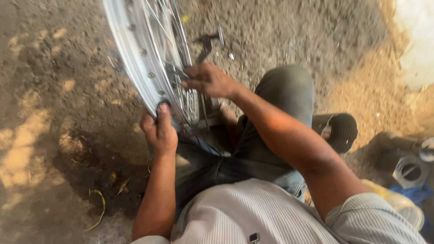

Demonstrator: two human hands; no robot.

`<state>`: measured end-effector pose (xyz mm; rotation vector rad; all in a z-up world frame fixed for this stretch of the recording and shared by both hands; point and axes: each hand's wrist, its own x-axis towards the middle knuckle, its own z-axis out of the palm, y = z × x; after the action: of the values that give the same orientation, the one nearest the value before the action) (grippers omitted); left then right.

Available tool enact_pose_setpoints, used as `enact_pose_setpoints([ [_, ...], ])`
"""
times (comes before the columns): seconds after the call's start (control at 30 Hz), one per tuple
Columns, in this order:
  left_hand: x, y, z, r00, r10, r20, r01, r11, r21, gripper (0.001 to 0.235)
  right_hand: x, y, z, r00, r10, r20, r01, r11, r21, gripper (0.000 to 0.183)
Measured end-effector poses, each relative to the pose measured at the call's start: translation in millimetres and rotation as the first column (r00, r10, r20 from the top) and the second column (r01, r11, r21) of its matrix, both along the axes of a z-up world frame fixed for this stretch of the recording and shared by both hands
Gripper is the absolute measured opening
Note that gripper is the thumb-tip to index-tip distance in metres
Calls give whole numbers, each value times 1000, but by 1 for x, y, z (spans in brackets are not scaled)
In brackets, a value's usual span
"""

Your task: The person sits on the ground and uses a spoke wrench to tighten and adjust the spokes of a bicycle wheel mounted on a truing stand. The wheel is rotated periodically to access different spokes and ensure even tension.

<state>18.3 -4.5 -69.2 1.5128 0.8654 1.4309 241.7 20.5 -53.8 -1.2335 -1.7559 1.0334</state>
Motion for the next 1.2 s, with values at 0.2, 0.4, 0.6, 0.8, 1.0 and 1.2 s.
enact_pose_setpoints([
  [0.2, 7, -17, -13, 990, -10, 143, 19, 998, -64, 33, 8, -7, -12, 999, -22, -36, 18, 992, -129, 25],
  [0.4, 16, -32, 3, 995, 15, 96, 2, 984, -179, 32, -7, -17, 3, 999, -48, -1, 47, 987, -157, 24],
  [0.6, 19, -14, 38, 977, -51, 206, 93, 975, -202, 31, 13, -21, 28, 895, -163, 414, 167, 986, 29, 20],
  [0.8, 9, 20, 83, 956, -224, 190, 266, 934, -237, 35, 32, -57, 154, 907, -316, 278, 275, 945, 177, 20],
  [1.0, 15, 40, 110, 972, -169, 165, 210, 938, -275, 41, 3, -95, 276, 948, 120, 296, -269, 799, 537, 20],
  [1.2, 25, 47, 111, 979, -149, 139, 169, 974, -148, 42, -1, -75, 284, 950, 161, 268, -289, 777, 559, 15],
])
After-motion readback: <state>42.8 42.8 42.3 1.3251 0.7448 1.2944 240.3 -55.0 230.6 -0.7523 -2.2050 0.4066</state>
